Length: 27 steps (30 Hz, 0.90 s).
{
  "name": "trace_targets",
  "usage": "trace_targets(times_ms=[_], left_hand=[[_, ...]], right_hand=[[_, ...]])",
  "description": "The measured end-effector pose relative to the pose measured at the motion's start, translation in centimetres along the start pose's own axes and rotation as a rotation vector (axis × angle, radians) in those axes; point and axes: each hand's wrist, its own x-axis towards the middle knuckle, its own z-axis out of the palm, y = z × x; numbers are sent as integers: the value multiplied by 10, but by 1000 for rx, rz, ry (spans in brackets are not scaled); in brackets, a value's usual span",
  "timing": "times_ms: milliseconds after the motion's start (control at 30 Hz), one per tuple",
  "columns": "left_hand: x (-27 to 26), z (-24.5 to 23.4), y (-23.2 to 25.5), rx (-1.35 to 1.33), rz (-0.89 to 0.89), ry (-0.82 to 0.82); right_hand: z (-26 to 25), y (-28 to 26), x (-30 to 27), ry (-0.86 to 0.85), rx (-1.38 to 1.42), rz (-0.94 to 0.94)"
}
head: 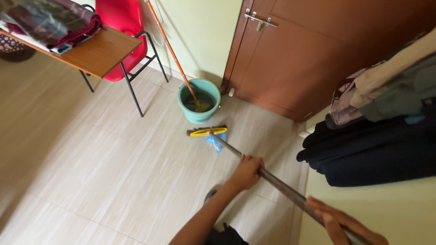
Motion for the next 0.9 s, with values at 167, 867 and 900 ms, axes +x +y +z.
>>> trace_targets(times_ms=[167,867,900], left_hand=[[-50,-5,24,40,27,-205],[-167,-36,-156,-215,27,-260],[-160,-30,-173,-178,27,-231]], right_hand=[[-34,155,-53,-304,150,19],[342,-38,-92,492,-85,-158],[351,-43,-84,488,-81,-235]])
